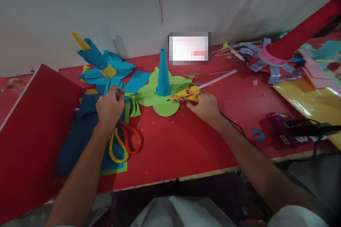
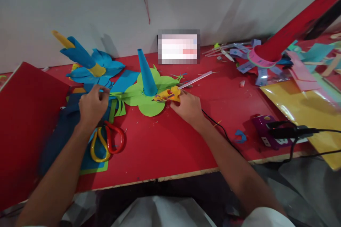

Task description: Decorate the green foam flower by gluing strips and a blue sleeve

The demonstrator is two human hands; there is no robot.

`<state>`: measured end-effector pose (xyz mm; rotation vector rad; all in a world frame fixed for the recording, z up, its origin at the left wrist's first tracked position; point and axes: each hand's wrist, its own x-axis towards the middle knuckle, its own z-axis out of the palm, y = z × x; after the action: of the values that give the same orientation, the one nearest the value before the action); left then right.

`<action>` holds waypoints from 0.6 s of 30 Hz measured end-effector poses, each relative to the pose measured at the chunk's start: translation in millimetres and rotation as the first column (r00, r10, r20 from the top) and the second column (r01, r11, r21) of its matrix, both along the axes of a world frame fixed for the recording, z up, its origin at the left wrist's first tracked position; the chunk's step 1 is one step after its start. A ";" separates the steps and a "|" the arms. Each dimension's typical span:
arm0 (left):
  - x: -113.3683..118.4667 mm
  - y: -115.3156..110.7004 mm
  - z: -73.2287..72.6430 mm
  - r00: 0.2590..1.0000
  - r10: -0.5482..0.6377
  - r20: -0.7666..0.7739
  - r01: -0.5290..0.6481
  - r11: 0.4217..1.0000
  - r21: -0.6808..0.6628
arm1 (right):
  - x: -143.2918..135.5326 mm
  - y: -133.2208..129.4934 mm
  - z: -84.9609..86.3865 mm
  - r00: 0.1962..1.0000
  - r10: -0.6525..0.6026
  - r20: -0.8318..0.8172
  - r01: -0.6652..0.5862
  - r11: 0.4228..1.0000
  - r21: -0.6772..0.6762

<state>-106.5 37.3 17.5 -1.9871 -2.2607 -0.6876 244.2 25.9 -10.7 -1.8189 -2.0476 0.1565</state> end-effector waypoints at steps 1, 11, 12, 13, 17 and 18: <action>-4.1 -3.5 -0.2 0.998 0.005 -0.059 -0.011 0.995 -0.098 | 0.0 0.1 -0.2 1.000 -0.002 0.007 0.002 1.000 0.002; -21.0 3.5 -4.8 0.962 -0.265 -0.067 0.212 0.876 -0.433 | -1.2 2.4 -2.3 1.000 -0.011 0.018 0.011 1.000 -0.006; -23.5 5.1 -7.6 0.958 -0.284 -0.047 0.241 0.880 -0.410 | -1.9 2.7 -2.6 1.000 -0.011 0.011 0.011 1.000 -0.002; -25.6 6.5 -9.9 0.954 -0.300 -0.017 0.270 0.880 -0.392 | -2.6 3.0 -3.0 1.000 -0.011 0.002 0.011 1.000 0.003; -29.0 9.2 -10.9 0.925 -0.326 0.194 0.374 0.872 -0.316 | -4.5 5.6 -5.1 0.999 -0.014 -0.030 0.015 1.000 0.020; -29.0 9.5 -9.6 0.912 -0.320 0.256 0.387 0.877 -0.283 | -4.7 6.5 -5.9 0.999 -0.015 -0.034 0.016 1.000 0.023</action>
<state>-135.5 46.9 7.9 -2.6545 -2.2605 -0.5883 239.5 32.4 -16.5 -1.8054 -2.0036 0.1577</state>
